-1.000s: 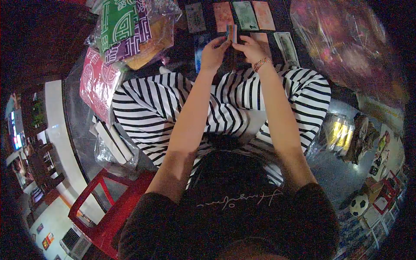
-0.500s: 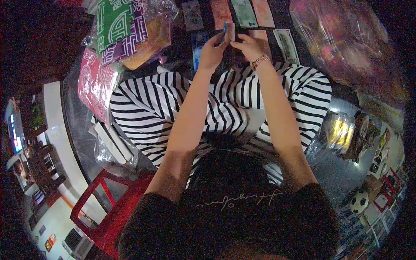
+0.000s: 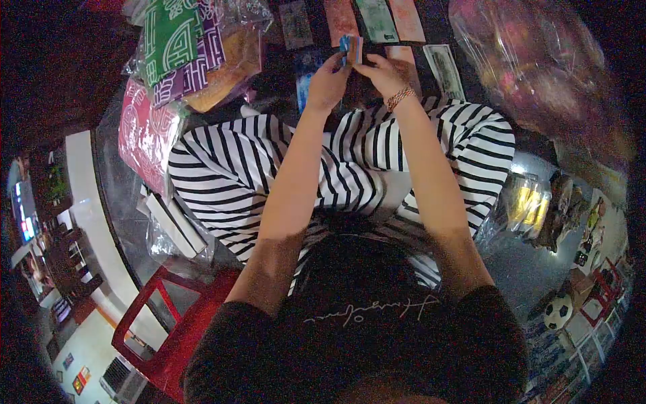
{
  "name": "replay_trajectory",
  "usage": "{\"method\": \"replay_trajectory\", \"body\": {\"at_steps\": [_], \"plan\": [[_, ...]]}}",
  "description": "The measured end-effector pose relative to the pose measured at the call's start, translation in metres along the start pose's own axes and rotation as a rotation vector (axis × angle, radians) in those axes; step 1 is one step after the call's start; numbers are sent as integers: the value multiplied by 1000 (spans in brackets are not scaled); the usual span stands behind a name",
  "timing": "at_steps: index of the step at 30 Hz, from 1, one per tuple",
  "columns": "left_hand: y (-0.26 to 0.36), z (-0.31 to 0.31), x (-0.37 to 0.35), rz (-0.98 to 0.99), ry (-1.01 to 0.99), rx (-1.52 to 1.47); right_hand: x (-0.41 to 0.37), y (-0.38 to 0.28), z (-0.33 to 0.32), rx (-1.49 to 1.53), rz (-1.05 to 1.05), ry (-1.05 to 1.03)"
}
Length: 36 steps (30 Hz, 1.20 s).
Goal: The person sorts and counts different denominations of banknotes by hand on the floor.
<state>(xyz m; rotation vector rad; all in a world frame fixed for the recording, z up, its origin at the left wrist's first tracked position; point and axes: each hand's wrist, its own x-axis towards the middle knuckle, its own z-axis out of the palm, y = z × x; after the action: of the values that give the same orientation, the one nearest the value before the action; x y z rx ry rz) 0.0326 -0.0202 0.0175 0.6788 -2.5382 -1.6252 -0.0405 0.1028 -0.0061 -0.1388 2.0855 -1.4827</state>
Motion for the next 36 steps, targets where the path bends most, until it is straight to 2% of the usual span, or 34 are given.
{"method": "replay_trajectory", "body": {"at_steps": [3, 5, 6, 8, 10, 12, 18, 21, 23, 25, 27, 28, 30, 31, 32, 33, 34, 36], "plan": [[-5, 2, 4, -47, -16, -115, -20, -24, 3, 141, 79, 87], [-19, 6, 11, 82, -107, -179, -22, -27, 3, 255, 60, 49], [-1, 1, 3, 84, -108, -180, -23, -28, 3, 368, 42, 8], [28, -9, -14, 115, -48, 170, -27, -33, 5, 443, 74, 17], [26, -5, -15, 128, -23, 245, -25, -33, 5, 520, 106, 29], [27, -3, -15, 140, 1, 320, -12, -20, 5, 740, 162, -126], [30, -6, -18, 200, 7, 339, -25, -35, 7, 765, 118, -103], [37, -11, -23, 120, 29, 396, -30, -41, 4, 808, 61, -102], [36, -16, -24, 267, 69, 307, -32, -45, 1, 841, 73, -89], [41, -19, -25, 248, 82, 348, -32, -46, -3, 874, 89, -73], [47, -26, -26, 223, 97, 389, -25, -42, -5, 757, 151, 26], [48, -31, -26, 274, 120, 353, -24, -39, -6, 757, 153, 26], [51, -44, -24, 322, 145, 318, -24, -35, -8, 477, -40, 198], [53, -52, -21, 332, 141, 306, -16, -24, -10, 478, -38, 194], [52, -62, -16, 341, 138, 296, 2, -1, -11, 43, -183, 182], [44, -70, -6, 343, 157, 162, 6, 3, -10, -393, -324, 164], [34, -81, -1, 340, 158, 165, 8, 9, -6, -390, -324, 160], [60, -107, -6, 288, 145, 326, -1, 1, 7, -340, 95, 175]]}}
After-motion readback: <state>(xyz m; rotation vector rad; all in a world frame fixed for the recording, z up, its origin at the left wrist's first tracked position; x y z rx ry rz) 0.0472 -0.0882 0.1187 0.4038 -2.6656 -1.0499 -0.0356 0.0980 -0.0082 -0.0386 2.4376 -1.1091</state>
